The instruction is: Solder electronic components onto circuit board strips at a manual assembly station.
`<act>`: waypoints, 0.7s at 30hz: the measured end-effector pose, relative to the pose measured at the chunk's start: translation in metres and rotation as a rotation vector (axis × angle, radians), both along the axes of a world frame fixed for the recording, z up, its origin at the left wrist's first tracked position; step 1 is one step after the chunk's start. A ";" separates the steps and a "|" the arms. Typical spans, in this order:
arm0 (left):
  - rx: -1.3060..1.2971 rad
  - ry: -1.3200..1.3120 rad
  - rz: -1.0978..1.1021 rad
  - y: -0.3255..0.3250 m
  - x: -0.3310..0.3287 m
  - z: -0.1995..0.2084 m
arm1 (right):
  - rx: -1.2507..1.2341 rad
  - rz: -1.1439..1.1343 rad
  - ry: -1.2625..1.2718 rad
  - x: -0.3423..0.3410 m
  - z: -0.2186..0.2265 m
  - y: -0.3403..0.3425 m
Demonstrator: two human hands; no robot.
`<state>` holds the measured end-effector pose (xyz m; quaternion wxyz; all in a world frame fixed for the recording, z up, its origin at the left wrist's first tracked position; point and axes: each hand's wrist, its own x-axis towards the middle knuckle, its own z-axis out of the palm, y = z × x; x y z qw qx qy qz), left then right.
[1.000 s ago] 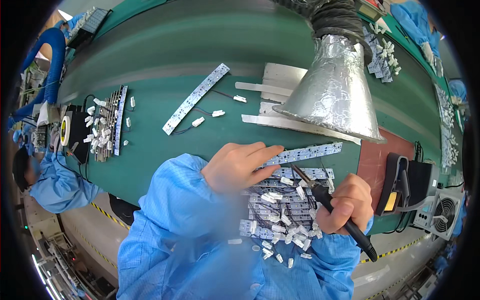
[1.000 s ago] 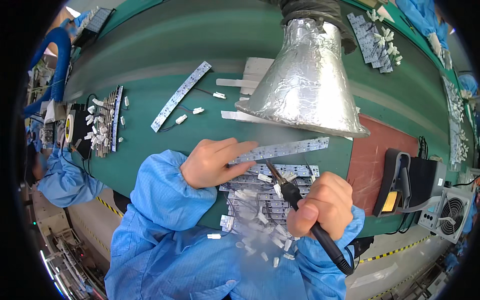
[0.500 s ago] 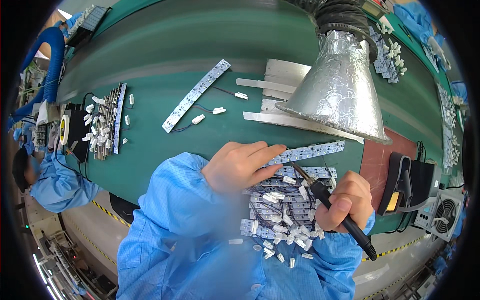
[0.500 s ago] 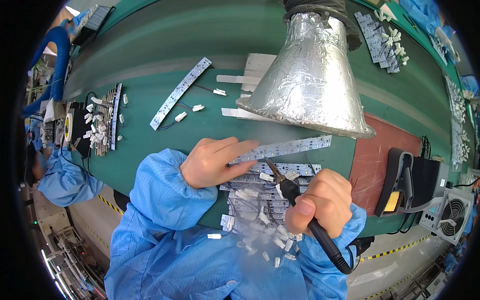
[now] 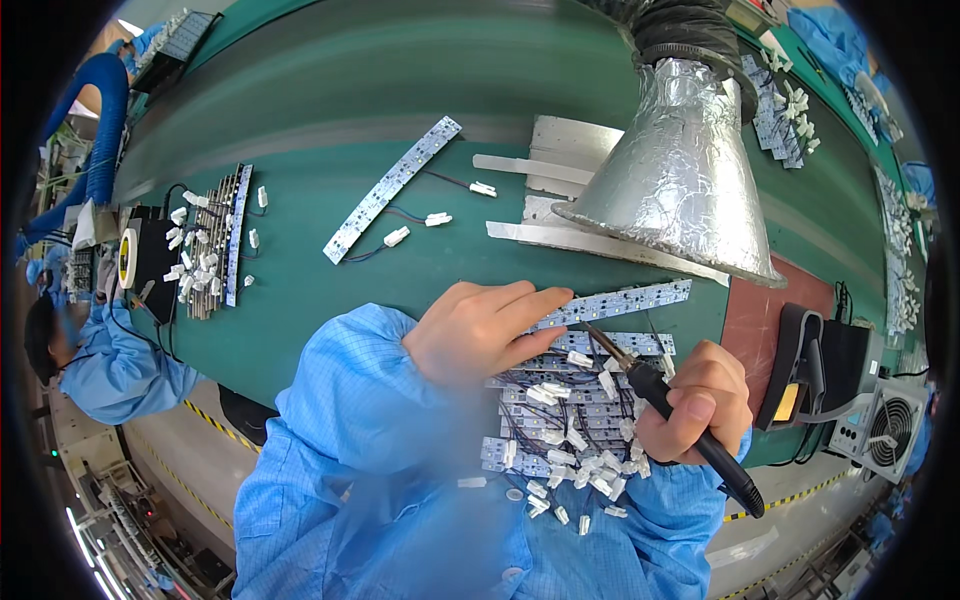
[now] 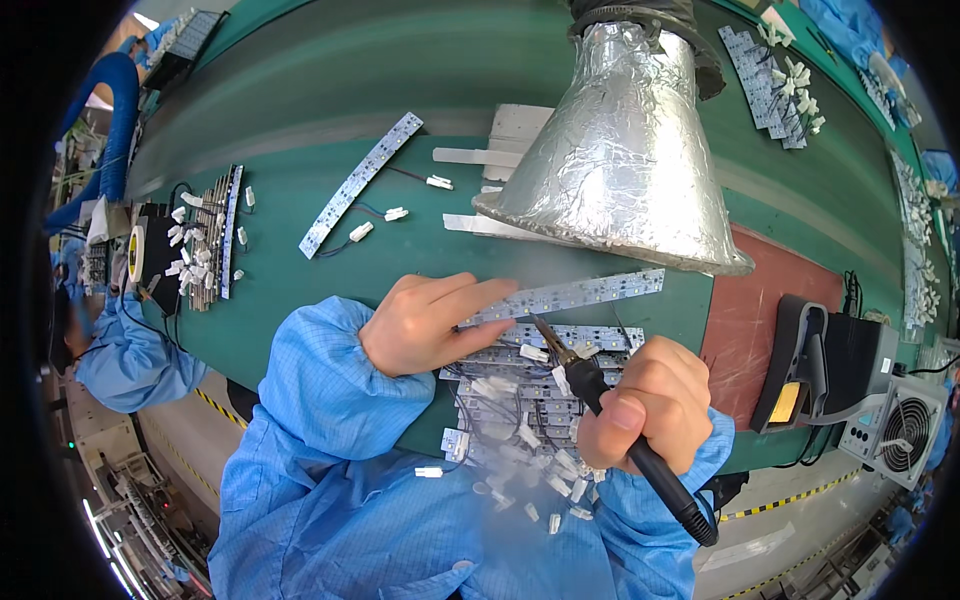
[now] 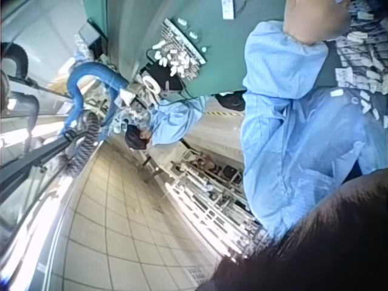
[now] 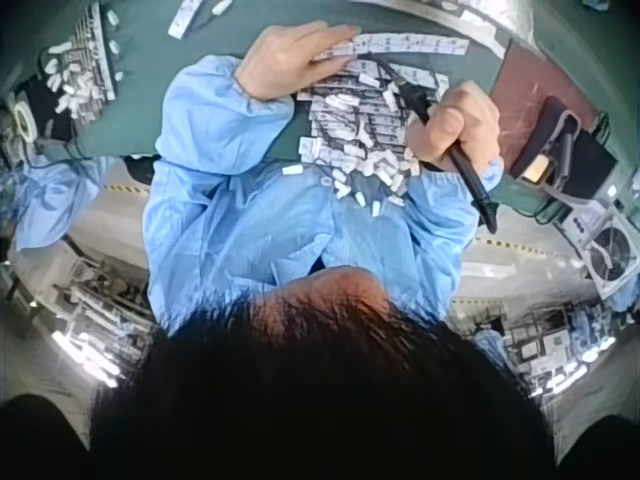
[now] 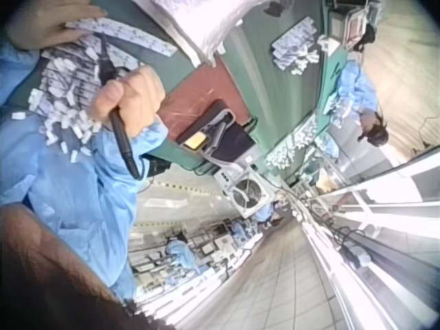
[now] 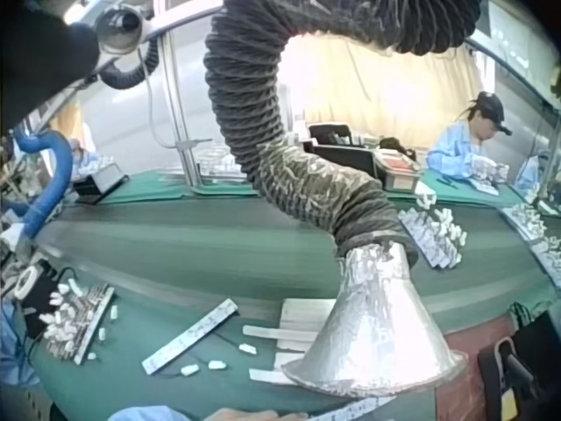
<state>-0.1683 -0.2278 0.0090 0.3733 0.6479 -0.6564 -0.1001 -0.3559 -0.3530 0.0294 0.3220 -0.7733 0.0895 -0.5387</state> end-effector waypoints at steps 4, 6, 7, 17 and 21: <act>-0.011 -0.005 0.001 0.000 -0.001 -0.001 | 0.012 0.000 0.022 0.000 -0.001 0.000; -0.011 -0.018 0.007 0.000 -0.001 0.000 | -0.010 0.002 0.022 0.001 -0.001 0.000; -0.015 -0.018 0.006 0.000 -0.001 0.000 | -0.009 0.003 0.022 0.001 -0.001 -0.001; -0.009 -0.006 0.002 0.000 -0.001 -0.002 | -0.024 0.030 0.021 0.002 -0.001 -0.001; -0.013 -0.014 0.000 0.001 -0.001 0.000 | -0.034 0.038 0.058 0.001 0.003 -0.001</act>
